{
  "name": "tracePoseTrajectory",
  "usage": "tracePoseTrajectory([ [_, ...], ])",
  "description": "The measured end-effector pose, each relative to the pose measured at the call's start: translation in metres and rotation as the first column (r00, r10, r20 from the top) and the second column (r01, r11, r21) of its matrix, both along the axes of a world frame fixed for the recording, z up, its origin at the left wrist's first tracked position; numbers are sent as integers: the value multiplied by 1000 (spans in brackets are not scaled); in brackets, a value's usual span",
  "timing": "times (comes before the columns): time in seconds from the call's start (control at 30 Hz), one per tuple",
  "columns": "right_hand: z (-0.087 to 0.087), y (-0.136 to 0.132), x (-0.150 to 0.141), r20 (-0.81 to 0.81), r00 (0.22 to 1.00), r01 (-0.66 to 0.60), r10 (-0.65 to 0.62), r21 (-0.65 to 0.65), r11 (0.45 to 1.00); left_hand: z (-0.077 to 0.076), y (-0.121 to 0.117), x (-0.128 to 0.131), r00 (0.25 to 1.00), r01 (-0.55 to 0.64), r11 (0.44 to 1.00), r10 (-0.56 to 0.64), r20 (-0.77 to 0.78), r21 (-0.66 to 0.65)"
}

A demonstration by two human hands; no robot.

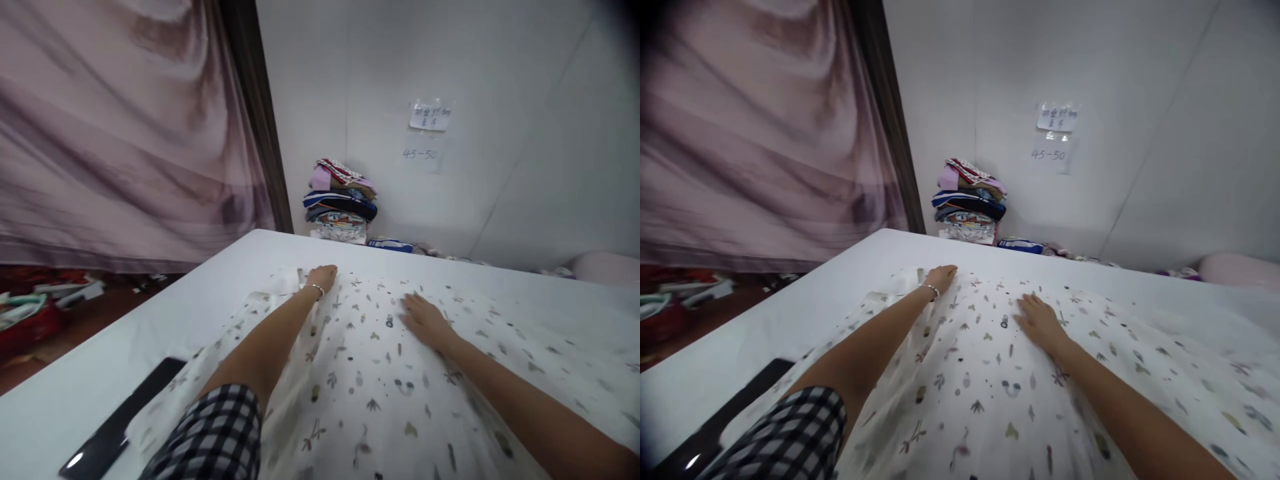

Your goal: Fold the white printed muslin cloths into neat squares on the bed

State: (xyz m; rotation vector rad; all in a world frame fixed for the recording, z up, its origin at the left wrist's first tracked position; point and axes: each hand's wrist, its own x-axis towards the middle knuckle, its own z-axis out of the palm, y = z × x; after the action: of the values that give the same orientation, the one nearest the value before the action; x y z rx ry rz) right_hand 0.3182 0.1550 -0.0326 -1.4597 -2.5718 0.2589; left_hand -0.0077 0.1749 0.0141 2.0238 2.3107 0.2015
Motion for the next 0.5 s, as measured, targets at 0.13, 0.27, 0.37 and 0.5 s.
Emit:
tracePoseTrajectory([
  [0.13,-11,-16,-20,83,996,9,-9,0,1000,9,-23,-51,988,-151,988,151,-37,4],
  [0.27,-15,-14,-19,113,993,17,-20,22,1000,10,-52,-91,959,-280,959,282,-41,51],
  [0.37,-18,-11,-15,117,993,21,-24,32,999,9,-66,-110,925,-379,925,379,-13,25],
  [0.5,-22,-10,-15,126,992,18,-23,36,999,16,-74,-118,933,-360,933,359,17,26],
])
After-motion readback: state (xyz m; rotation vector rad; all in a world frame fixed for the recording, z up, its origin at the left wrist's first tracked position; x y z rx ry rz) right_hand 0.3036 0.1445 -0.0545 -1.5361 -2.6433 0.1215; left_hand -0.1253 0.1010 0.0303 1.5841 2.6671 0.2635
